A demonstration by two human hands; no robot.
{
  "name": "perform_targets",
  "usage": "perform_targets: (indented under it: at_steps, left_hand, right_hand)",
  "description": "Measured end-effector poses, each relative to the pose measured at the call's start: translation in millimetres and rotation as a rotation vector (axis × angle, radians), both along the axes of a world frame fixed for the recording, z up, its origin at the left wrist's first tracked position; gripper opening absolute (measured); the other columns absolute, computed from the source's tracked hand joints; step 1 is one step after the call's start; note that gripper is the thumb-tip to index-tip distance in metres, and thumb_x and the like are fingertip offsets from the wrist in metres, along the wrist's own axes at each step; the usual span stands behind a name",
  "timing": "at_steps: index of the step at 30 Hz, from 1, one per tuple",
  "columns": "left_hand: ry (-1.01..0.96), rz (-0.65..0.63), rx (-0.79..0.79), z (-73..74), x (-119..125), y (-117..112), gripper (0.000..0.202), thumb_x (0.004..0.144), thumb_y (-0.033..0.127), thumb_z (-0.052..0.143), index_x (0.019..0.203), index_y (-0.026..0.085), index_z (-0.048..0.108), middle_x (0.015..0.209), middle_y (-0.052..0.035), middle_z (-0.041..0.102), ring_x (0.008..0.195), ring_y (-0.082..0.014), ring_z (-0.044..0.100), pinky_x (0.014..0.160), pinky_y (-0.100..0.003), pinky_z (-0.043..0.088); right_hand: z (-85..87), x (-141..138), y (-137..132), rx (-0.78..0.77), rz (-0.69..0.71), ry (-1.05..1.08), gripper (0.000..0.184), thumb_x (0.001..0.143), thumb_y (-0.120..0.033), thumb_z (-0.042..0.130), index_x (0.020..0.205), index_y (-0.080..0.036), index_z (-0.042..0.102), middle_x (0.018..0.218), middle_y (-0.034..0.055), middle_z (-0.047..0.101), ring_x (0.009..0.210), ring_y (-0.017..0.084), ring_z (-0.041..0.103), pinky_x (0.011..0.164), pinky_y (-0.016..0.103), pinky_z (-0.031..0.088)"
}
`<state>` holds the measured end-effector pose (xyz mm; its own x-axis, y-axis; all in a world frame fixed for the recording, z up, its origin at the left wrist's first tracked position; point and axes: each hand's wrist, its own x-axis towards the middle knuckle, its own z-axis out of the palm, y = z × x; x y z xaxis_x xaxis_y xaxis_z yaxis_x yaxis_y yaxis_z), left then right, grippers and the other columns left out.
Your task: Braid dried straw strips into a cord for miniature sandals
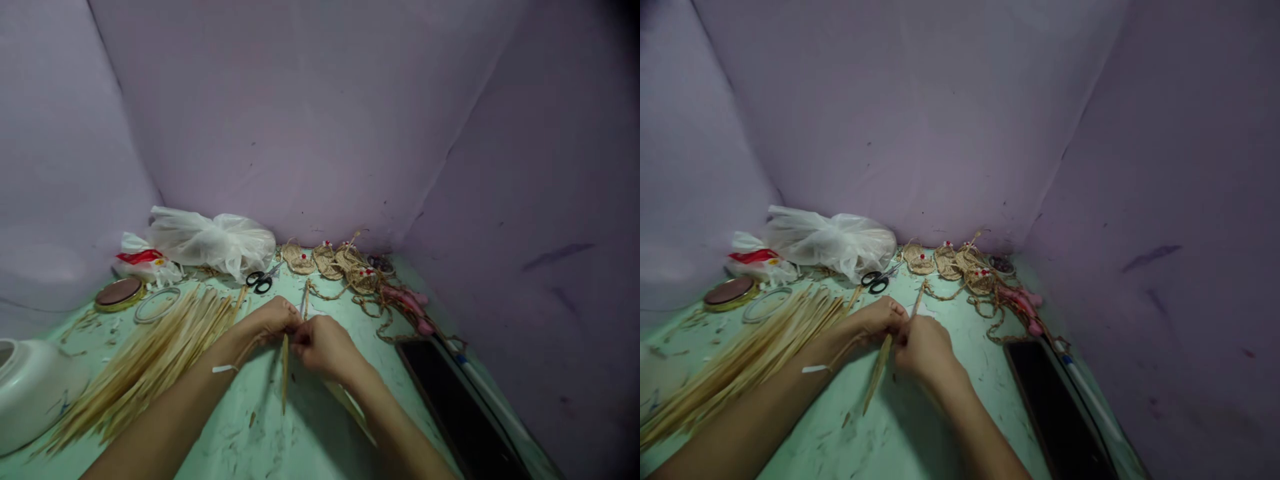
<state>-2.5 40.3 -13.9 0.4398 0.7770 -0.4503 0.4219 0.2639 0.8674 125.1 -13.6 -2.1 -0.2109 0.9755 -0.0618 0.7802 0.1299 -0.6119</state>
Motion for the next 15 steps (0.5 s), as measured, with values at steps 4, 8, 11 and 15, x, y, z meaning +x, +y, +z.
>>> perform_targets:
  at_steps: [4,8,11,15]
  left_hand:
    - [-0.016,-0.037,-0.023,-6.4,-7,5,0.011,0.050,0.024,0.053,0.054,0.013,0.052,0.034,0.0080,0.034,0.027,-0.0025,0.019,0.030,-0.018,0.008]
    - [-0.022,-0.061,-0.023,-10.2,-9,7,0.014,0.050,0.024,0.053,0.059,0.013,0.053,0.037,0.0080,0.035,0.027,-0.0028,0.019,0.030,-0.019,0.008]
    - [-0.015,-0.065,-0.003,-10.0,-9,8,0.012,0.050,0.023,0.051,0.058,0.014,0.052,0.036,0.0082,0.033,0.028,-0.0027,0.018,0.031,-0.018,0.009]
    - [0.015,-0.085,0.005,-4.6,-7,5,0.010,0.049,0.020,0.048,0.055,0.014,0.051,0.034,0.0081,0.032,0.029,-0.0032,0.019,0.032,-0.019,0.010]
  right_hand:
    - [-2.8,22,17,-0.067,-0.268,0.464,0.015,0.067,-0.026,0.055,0.061,-0.013,0.060,0.053,0.0016,0.056,0.047,0.009,0.046,0.046,0.020,0.033]
    - [-5.8,19,19,-0.482,-0.329,0.853,0.011,0.070,-0.018,0.050,0.062,-0.012,0.054,0.056,0.0020,0.056,0.046,0.008,0.049,0.051,0.021,0.041]
    - [-9.3,8,14,-0.618,-0.259,0.959,0.011,0.069,-0.014,0.049,0.060,-0.011,0.054,0.052,0.0016,0.054,0.046,0.008,0.051,0.053,0.022,0.044]
    - [-17.1,1,14,-0.582,-0.290,0.944,0.015,0.064,-0.009,0.050,0.049,-0.012,0.049,0.044,-0.0011,0.048,0.038,0.006,0.042,0.047,0.021,0.044]
